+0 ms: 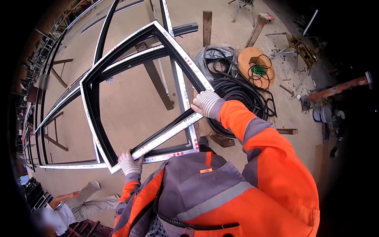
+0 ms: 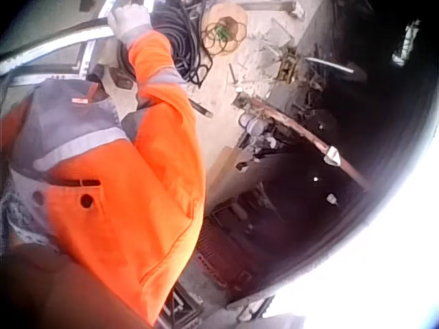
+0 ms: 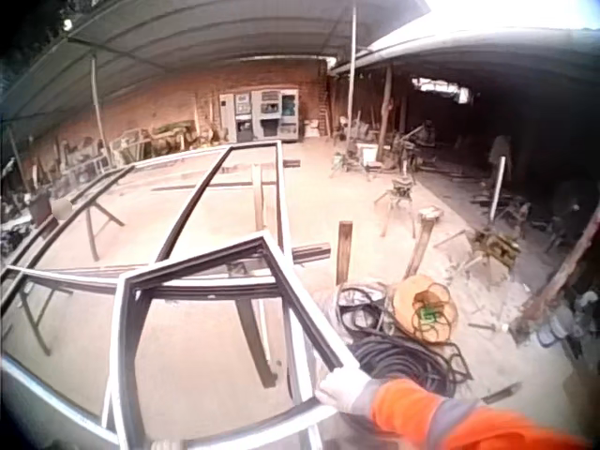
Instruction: The person installs a black rubber seal into the groove of a white window frame. They press the seal into place by hand along the frame's edges and corners, then use shears to trim the excess material at the joints for a precise fit.
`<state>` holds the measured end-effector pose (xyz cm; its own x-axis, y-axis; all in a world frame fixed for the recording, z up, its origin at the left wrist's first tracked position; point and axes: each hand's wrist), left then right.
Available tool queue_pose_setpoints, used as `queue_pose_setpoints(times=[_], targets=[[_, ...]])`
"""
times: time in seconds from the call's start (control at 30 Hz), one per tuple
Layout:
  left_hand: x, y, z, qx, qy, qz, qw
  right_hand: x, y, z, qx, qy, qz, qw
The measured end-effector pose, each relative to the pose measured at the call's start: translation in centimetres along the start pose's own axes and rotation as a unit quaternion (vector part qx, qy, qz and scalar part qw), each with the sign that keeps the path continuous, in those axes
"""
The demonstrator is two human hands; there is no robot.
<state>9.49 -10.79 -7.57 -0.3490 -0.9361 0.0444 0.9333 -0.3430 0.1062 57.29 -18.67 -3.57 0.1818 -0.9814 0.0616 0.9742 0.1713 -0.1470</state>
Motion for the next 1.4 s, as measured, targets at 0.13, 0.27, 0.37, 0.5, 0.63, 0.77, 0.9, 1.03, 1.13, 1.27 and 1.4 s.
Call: queue_pose_setpoints(times=[0.13,0.27,0.37,0.5,0.63,0.77,0.9,1.03,1.13,1.27,1.4], targets=[[-0.7,4.0,0.0,-0.02,-0.039,0.021,0.999,-0.3,-0.8,-1.1,-0.019,0.0,-0.027,0.999],[-1.7,5.9,0.7,-0.04,-0.081,0.029,0.995,-1.0,-1.7,-1.4,-0.021,-0.029,-0.06,0.998],[-2.8,5.8,0.8,-0.042,-0.124,0.018,0.991,-1.4,-1.6,-0.9,-0.029,-0.065,-0.079,0.994],[-3.4,5.2,1.4,-0.074,-0.182,-0.011,0.98,-1.7,-2.0,-1.2,-0.029,-0.064,-0.103,0.992],[-3.2,3.3,1.2,-0.092,-0.172,-0.059,0.979,-2.6,-3.4,-0.2,-0.032,-0.107,-0.144,0.983],[-3.4,-0.4,1.2,-0.085,-0.174,-0.103,0.976,-1.8,-6.8,-0.7,-0.049,-0.134,-0.156,0.977],[-4.3,-6.1,1.1,-0.102,-0.167,-0.141,0.97,-1.5,-12.7,-0.5,-0.083,-0.172,-0.189,0.963],[-6.5,-12.6,2.5,-0.099,-0.154,-0.173,0.968,-2.5,-18.3,-0.8,-0.125,-0.148,-0.182,0.964],[-8.5,-14.5,3.7,-0.102,-0.17,-0.142,0.97,-2.6,-20.2,-1.6,-0.16,-0.091,-0.133,0.974],[-9.6,-12.9,5.2,-0.104,-0.188,-0.103,0.971,-0.1,-20.0,-3.1,-0.177,0.086,-0.104,0.975],[-8.5,-10.1,4.3,-0.042,-0.162,-0.176,0.97,3.3,-18.0,-4.3,-0.126,0.261,-0.222,0.931]])
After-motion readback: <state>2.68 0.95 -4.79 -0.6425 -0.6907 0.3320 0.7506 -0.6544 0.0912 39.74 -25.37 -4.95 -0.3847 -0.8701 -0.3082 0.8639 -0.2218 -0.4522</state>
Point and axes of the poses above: each hand's wrist, its own x-axis away from the middle knuckle, its own z-axis out of the back of the hand, y = z × x, and after that the axes turned 4 degrees about z, right-handed
